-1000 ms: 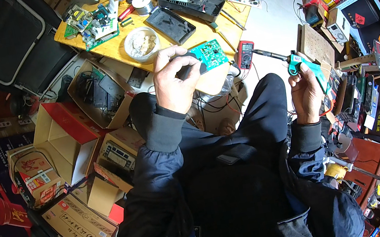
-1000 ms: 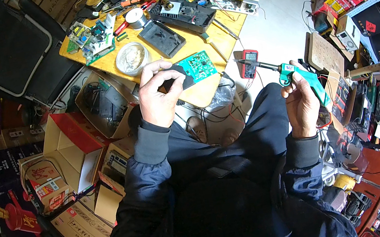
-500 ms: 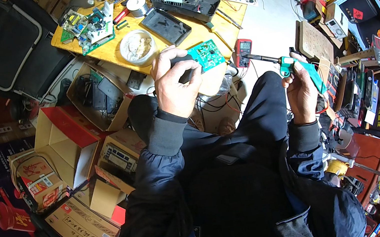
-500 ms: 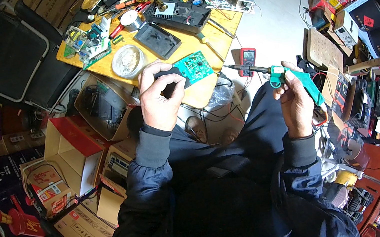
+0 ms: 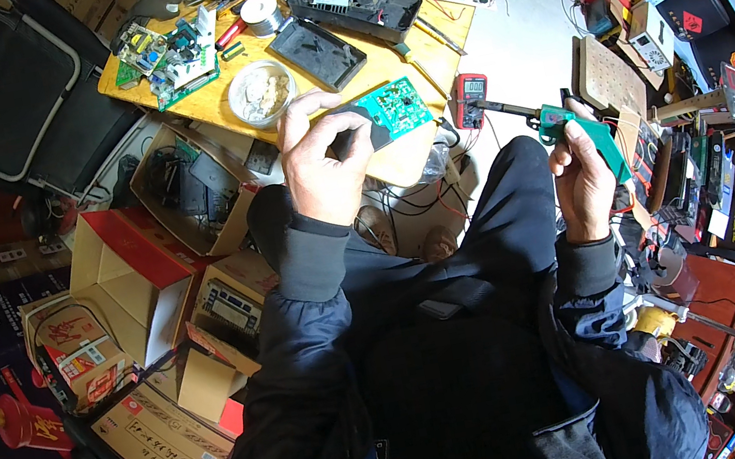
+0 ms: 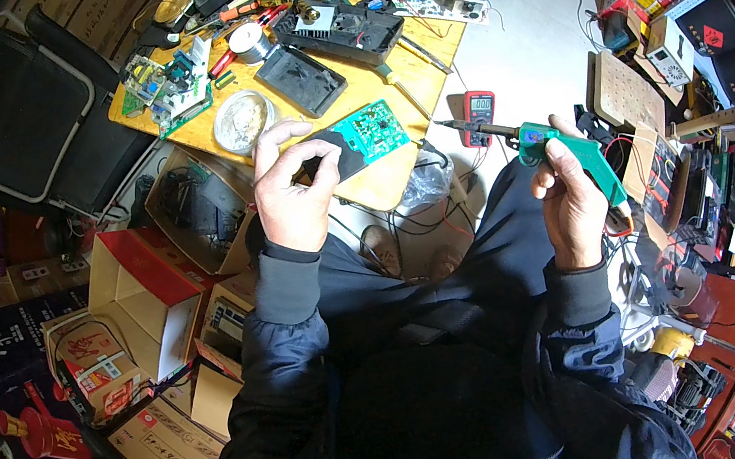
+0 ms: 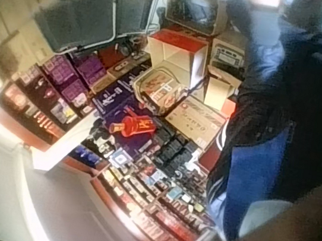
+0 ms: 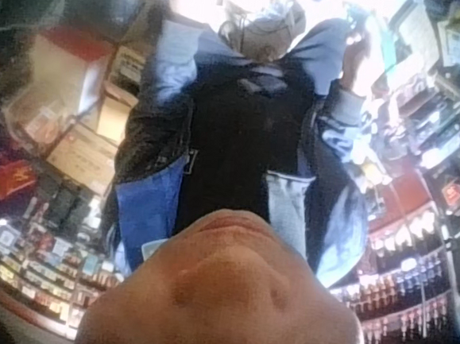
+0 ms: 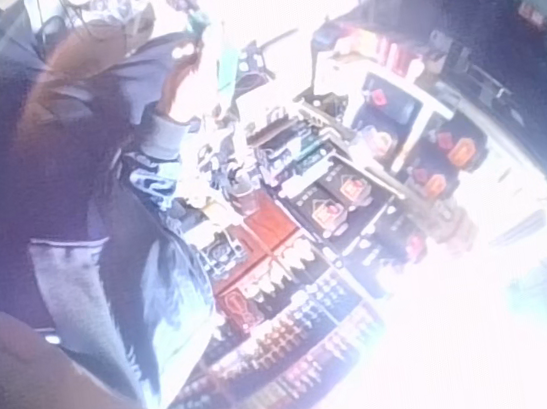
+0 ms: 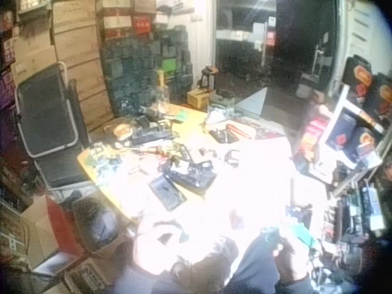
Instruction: The person sits at a cluttered workbench and uses a soldering iron to work on a green circuit board. They repeatedly apply the soldering iron to various points on the board, then use a magnifying glass to closely inspect the soldered areas.
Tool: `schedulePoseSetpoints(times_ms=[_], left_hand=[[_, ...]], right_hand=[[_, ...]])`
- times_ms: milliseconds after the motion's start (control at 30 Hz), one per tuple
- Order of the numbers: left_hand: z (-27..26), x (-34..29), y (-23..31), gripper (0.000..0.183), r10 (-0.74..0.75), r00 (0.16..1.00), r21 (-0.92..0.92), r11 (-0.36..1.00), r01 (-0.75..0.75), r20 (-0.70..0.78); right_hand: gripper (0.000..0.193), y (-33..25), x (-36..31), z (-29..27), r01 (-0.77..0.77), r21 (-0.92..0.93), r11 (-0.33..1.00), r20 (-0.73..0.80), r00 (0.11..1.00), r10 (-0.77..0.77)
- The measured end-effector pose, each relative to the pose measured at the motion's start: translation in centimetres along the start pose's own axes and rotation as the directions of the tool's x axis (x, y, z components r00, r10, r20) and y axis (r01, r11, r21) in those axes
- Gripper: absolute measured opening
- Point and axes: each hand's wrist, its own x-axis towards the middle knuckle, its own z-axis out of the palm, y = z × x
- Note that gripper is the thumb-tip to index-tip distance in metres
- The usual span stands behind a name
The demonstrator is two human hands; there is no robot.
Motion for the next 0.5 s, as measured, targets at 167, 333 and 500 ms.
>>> schedulePoseSetpoints(times_ms=[167, 333, 500], left_hand=[[-0.3, 0.0, 0.0, 0.013, -0.088, 0.996, -0.043, 0.995, 0.087, -0.016], [0.0, 0.4, -0.3, 0.015, -0.116, 0.993, -0.061, 0.992, 0.115, -0.024], [0.2, 1.4, -0.6, 0.012, -0.131, 0.991, -0.044, 0.99, 0.131, 0.003]], right_hand=[[0.043, 0.3, 0.2, 0.3, -0.001, 0.088, 0.996, -0.035, 0.999, 0.004], [0.037, 0.7, 0.3, 1.0, 0.005, 0.124, 0.992, -0.027, 1.0, -0.002], [0.035, 0.5, 0.2, 2.1, -0.02, 0.086, 0.996, -0.034, 0.999, 0.023]])
